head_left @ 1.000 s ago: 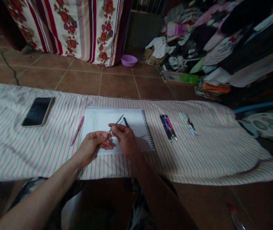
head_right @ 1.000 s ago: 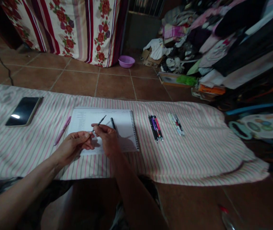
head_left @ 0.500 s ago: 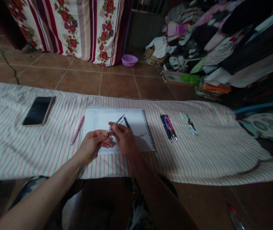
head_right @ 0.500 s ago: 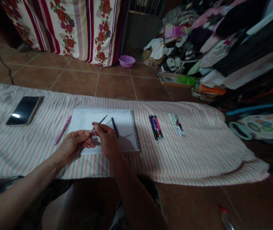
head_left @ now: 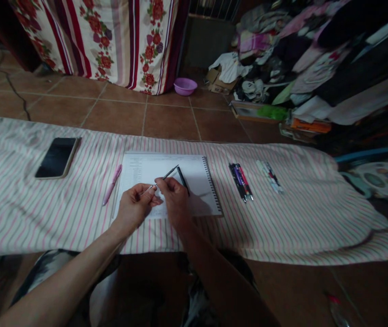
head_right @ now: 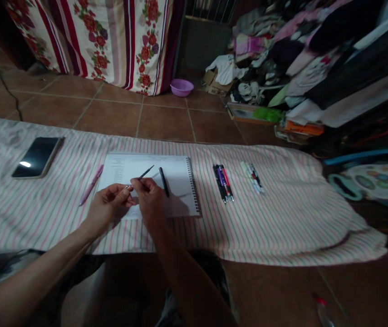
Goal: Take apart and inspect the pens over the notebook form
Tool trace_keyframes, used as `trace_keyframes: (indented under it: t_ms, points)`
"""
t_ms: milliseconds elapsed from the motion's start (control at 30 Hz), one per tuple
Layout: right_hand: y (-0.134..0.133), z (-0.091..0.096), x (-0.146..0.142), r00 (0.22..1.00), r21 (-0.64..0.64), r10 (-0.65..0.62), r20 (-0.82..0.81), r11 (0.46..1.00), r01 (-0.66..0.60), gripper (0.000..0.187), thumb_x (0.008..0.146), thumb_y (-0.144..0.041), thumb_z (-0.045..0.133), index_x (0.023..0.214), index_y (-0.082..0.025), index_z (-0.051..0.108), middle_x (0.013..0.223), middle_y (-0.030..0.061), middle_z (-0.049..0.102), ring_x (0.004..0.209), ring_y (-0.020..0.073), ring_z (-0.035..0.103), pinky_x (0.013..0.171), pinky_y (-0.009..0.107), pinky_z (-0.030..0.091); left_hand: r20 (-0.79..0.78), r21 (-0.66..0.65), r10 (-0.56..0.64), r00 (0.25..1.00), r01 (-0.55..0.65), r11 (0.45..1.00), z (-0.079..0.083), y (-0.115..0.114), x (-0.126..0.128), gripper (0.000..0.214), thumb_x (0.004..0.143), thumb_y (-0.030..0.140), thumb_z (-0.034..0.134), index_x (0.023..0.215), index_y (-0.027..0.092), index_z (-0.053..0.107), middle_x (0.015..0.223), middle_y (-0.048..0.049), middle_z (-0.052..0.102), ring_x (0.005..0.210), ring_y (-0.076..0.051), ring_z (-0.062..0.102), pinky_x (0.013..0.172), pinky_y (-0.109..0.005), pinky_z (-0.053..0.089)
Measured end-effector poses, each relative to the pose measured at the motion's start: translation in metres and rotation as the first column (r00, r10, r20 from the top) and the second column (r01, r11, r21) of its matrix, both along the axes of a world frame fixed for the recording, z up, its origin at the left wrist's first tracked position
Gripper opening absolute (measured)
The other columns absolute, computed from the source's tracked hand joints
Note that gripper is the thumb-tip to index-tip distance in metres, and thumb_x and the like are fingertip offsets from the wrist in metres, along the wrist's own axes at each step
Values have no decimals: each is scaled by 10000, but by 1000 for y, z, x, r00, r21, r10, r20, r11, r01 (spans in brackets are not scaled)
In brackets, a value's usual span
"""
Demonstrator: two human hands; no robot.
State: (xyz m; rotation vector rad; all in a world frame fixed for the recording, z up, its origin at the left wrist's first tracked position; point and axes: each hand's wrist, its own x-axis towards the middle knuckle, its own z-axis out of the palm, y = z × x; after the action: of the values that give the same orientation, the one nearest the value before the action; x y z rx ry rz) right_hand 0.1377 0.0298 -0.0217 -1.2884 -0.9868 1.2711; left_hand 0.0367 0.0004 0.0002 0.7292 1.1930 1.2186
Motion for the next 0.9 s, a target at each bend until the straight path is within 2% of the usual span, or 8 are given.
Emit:
trace_keyframes:
  t_ms: [167,267,433,567,667,800,900]
  points:
    - [3,-5,8,948,-9,185,-261,981,-194,269,687,-420,672,814,-185,708,696,9,648,655,126,560,639,266,439,199,-90,-106,974,126,988,0,4,-10,279,599,329,777,610,103,612,552,-18,626,509,-121,618,536,-208,482]
    - [6,-8,12,922,0,248,-297,966,-260,237,680,-394,695,811,-198,720,736,14,667,667,122,568,679,281,443,222,-111,-137,965,165,980,0,7,-14,282,592,318,783,598,91,616,562,-36,633,508,-135,624,529,-216,488]
    - [5,-3,10,958,13,189,-216,982,-190,138,681,-324,692,695,-186,695,702,-4,663,666,115,566,691,270,429,193,-115,-139,971,163,980,0,6,-13,284,597,325,791,626,100,622,548,-27,631,506,-117,615,544,-203,487]
    - [1,3,4,987,10,110,-114,994,-110,177,685,-327,686,604,-177,637,595,-33,606,597,101,524,636,252,410,114,-69,-67,991,75,995,-1,2,-8,278,600,328,791,684,115,634,545,-2,628,508,-101,610,559,-195,482]
    - [-1,1,1,993,22,64,-100,998,-62,185,681,-329,691,592,-179,629,587,-38,591,586,97,503,623,246,400,91,-55,-46,995,51,997,-1,1,-7,260,605,314,787,672,117,631,539,2,627,510,-98,611,561,-190,482]
    - [2,-8,2,961,-12,130,-243,990,-137,200,697,-383,680,764,-196,705,692,-8,651,658,119,552,661,264,423,172,-101,-82,982,100,990,-1,4,-10,259,618,314,769,594,112,609,548,-11,626,508,-110,617,553,-200,492]
    - [4,-11,6,944,-19,167,-283,984,-180,268,705,-395,670,889,-205,716,748,6,668,691,129,566,683,276,433,181,-123,-100,978,123,985,-1,7,-14,254,615,317,769,627,105,630,544,-25,634,516,-131,631,543,-208,494]
